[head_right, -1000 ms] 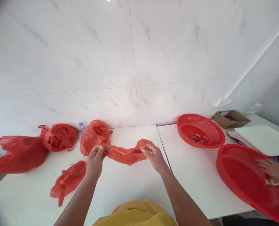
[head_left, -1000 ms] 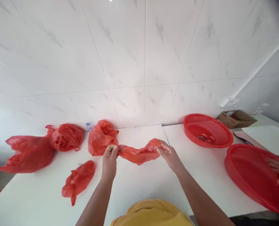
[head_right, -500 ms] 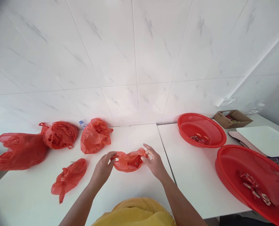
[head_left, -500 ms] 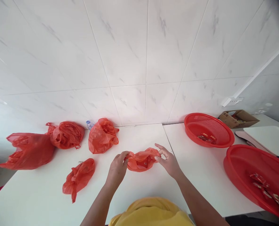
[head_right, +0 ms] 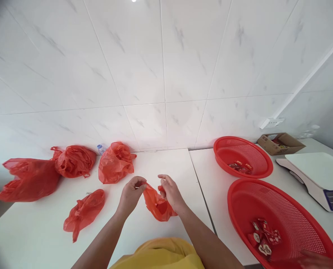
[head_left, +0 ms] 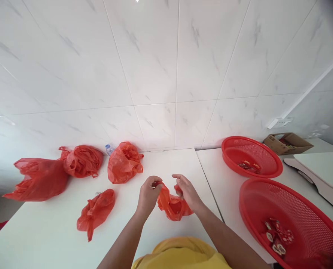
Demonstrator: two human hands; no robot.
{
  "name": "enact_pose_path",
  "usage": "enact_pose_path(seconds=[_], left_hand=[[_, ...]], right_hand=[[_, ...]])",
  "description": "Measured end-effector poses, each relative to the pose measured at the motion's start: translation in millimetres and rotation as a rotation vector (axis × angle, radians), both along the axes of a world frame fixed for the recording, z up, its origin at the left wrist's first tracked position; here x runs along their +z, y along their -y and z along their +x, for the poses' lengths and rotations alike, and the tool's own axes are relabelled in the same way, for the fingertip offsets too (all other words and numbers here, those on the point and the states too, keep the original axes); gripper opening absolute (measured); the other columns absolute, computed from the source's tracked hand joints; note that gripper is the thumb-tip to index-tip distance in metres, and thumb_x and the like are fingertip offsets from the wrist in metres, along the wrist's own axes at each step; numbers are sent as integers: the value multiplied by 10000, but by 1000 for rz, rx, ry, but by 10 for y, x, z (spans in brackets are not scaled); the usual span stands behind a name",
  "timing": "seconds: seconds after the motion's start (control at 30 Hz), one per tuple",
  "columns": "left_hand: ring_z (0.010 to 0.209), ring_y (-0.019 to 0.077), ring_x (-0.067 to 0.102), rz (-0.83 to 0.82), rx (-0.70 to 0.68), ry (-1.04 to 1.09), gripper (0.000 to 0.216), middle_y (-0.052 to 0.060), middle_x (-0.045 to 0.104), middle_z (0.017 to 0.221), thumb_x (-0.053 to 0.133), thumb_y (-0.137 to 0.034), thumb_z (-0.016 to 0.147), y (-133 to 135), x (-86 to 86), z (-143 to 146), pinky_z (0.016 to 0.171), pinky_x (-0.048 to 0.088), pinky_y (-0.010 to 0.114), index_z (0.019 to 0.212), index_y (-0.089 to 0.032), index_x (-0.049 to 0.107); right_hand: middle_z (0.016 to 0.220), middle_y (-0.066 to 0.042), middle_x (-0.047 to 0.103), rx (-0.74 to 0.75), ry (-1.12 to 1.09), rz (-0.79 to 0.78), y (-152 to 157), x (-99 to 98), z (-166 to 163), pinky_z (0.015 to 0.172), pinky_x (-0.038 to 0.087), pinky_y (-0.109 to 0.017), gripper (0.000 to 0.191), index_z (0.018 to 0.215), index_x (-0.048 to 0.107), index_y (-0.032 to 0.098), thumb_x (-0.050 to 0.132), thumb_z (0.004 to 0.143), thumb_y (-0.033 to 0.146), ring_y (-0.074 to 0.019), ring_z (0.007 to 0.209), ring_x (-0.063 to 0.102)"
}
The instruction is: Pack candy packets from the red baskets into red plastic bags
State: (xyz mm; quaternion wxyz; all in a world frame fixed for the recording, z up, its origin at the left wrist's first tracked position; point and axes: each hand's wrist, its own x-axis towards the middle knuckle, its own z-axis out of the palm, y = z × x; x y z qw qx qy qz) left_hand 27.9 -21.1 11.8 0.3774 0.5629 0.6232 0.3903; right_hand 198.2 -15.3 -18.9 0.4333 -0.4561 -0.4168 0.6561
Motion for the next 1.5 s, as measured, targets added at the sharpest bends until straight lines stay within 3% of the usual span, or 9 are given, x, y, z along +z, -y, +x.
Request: enact_pose_path(seconds=[0.13, 0.27, 0.37, 0.53, 0.77, 0.93, 1.07, 1.27, 1.5], left_hand=[[707, 137, 568, -111, -131, 209, 160, 5, 610, 794, 544, -240, 746, 40, -70, 95, 649, 467, 261, 898, -208, 581], [795, 156, 572, -15, -81, 48, 179, 26, 592, 935, 543, -260, 763, 125, -179, 126, 699, 475, 299, 939, -230, 555], [824, 171, 555, 100, -199, -133, 155, 22, 574, 929, 576, -221, 730, 188, -244, 129, 737, 464, 316, 884, -241, 586], [804, 167, 552, 105, -342, -212, 145, 15, 572, 857, 535, -163, 742, 231, -306, 173, 716, 451, 296, 831, -241, 619], [699, 150, 532, -25, -161, -128, 112, 5, 574, 776, 453, -227, 803, 181, -518, 101, 654, 435, 286, 746, -211, 549], [1021, 196, 542, 30, -96, -138, 118, 46, 588, 1096, 459, -206, 783, 165, -594, 49, 825, 432, 322, 735, -209, 567], [795, 163, 579, -105, -164, -110, 134, 3, 642, 878, 423, -243, 813, 202, -567, 59, 693, 436, 282, 776, -221, 550], [692, 147, 562, -165, -187, -99, 121, -10, 635, 761, 441, -237, 790, 269, -577, 121, 625, 413, 253, 759, -211, 556], [780, 173, 587, -153, -185, -141, 126, 11, 652, 818, 459, -217, 770, 285, -641, 108, 701, 433, 284, 772, -211, 585]], right_hand=[[611, 41, 485, 313, 43, 48, 67, -21, -97, 503, 329, -240, 287, 872, 571, 203, 589, 785, 475, -90, 509, 409], [529, 52, 397, 202, 119, 1, 51, -113, -118, 472, 275, -237, 360, 623, 453, 187, 543, 805, 485, -80, 473, 340], [523, 54, 390, 139, 114, -40, 37, -143, -106, 455, 246, -234, 359, 631, 454, 190, 516, 818, 489, -78, 462, 323], [531, 50, 365, 86, 47, -57, 45, -159, -119, 438, 215, -233, 366, 594, 448, 191, 491, 821, 476, -78, 460, 302], [598, 25, 537, 204, 12, -66, 64, -164, 61, 583, 388, -280, 283, 967, 657, 220, 530, 802, 412, -124, 534, 472], [745, -26, 609, 326, 56, 72, 134, -151, 105, 712, 411, -307, 374, 781, 683, 175, 411, 868, 417, -153, 693, 544], [785, 5, 614, 265, 168, 79, 133, -253, 51, 655, 415, -282, 119, 812, 618, 211, 537, 747, 269, -145, 690, 547], [635, 39, 576, 94, 573, 95, 101, -462, 23, 545, 357, -268, 219, 878, 600, 268, 495, 701, 191, -138, 555, 500], [952, -20, 664, 156, 129, -35, 82, -360, 49, 739, 459, -317, 282, 950, 640, 240, 478, 719, 218, -187, 845, 611]])
